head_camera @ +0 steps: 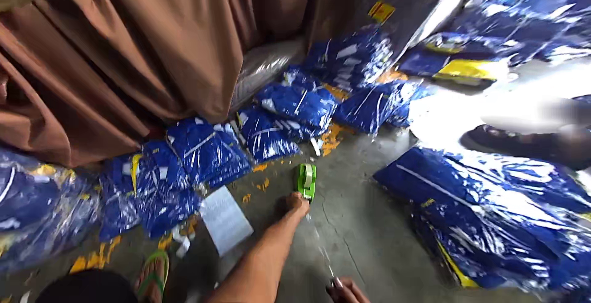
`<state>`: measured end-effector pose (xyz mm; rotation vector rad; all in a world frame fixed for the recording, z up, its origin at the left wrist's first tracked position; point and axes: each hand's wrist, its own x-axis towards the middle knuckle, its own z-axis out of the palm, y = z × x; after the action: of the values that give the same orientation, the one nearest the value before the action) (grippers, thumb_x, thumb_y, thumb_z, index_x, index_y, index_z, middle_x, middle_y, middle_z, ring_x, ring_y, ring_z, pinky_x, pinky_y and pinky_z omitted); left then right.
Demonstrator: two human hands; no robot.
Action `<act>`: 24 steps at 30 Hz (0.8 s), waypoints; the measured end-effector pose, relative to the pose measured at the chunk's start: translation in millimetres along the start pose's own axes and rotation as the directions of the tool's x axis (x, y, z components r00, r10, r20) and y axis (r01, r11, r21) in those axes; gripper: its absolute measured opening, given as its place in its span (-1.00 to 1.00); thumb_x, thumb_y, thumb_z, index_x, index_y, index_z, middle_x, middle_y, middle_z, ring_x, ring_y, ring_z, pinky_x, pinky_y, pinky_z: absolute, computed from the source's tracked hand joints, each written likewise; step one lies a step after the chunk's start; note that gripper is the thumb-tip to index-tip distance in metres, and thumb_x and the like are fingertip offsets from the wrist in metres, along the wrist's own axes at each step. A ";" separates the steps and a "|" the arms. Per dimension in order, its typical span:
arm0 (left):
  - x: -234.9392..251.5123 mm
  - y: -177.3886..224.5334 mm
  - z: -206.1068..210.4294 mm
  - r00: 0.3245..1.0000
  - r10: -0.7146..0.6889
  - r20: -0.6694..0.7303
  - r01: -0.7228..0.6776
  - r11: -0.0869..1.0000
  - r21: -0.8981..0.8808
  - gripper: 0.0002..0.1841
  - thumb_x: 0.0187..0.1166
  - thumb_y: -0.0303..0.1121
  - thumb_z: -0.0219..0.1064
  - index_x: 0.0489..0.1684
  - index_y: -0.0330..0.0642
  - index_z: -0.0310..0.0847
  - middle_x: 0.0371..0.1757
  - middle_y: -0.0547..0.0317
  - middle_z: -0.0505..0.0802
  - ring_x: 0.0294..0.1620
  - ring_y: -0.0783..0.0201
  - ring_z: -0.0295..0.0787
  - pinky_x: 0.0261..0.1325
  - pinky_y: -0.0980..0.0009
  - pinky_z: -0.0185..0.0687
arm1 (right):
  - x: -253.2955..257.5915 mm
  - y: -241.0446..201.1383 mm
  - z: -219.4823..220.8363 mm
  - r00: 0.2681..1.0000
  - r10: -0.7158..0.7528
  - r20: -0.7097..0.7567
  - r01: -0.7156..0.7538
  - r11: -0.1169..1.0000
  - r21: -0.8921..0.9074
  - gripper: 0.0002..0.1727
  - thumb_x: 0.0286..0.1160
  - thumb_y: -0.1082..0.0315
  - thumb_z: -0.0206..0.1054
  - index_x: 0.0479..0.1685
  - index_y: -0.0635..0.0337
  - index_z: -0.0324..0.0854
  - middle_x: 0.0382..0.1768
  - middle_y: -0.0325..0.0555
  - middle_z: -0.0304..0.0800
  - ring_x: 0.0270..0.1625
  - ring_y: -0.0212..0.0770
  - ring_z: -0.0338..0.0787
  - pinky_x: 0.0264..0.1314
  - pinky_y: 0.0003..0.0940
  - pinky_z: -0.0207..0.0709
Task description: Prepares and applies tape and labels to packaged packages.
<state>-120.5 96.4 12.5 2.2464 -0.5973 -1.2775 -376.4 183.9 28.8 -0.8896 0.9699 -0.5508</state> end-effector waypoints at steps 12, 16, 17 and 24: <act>14.2 -5.1 -0.8 0.998 0.032 0.045 -0.036 0.996 0.077 -0.70 0.68 -0.32 0.25 0.17 -0.35 0.70 0.36 -0.22 0.75 0.44 -0.06 0.66 0.47 -0.05 0.50 | 6.6 11.1 -4.4 0.998 -0.061 -0.013 0.062 0.987 0.151 -0.81 0.49 0.42 0.24 -0.39 0.02 0.76 -0.49 -0.32 0.79 -0.43 -0.44 0.74 -0.20 -0.50 0.68; 25.5 -23.0 6.2 0.997 0.056 0.048 -0.050 0.993 -0.109 -0.67 0.66 -0.21 0.36 0.11 -0.33 0.74 0.26 -0.21 0.80 0.34 -0.04 0.70 0.43 -0.03 0.51 | 6.3 12.7 -3.5 0.996 -0.085 0.007 0.083 0.979 0.188 -0.83 0.45 0.40 0.29 -0.43 0.00 0.76 -0.52 -0.32 0.76 -0.42 -0.44 0.73 -0.18 -0.48 0.67; 26.0 -26.0 9.0 0.997 0.056 0.049 -0.045 0.978 -0.202 -0.66 0.65 -0.20 0.39 0.11 -0.33 0.75 0.23 -0.21 0.80 0.30 -0.03 0.70 0.41 -0.02 0.51 | 5.5 12.5 -4.7 0.995 -0.097 0.020 0.091 0.975 0.200 -0.84 0.46 0.37 0.31 -0.43 -0.01 0.76 -0.52 -0.32 0.77 -0.42 -0.44 0.74 -0.16 -0.48 0.68; 18.5 -27.1 15.4 0.999 0.037 0.041 -0.012 0.874 -0.486 -0.73 0.61 -0.28 0.45 -0.01 -0.36 0.77 0.07 -0.11 0.83 0.08 0.16 0.68 0.22 0.16 0.51 | 1.3 18.6 -14.8 0.991 -0.120 0.053 0.104 0.966 0.239 -0.89 0.45 0.28 0.41 -0.40 -0.04 0.80 -0.50 -0.33 0.78 -0.38 -0.43 0.77 -0.07 -0.44 0.72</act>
<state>-121.7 103.9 -23.0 1.7887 -0.2747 -1.3006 -388.4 187.1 8.5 -0.7473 0.7783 -0.7127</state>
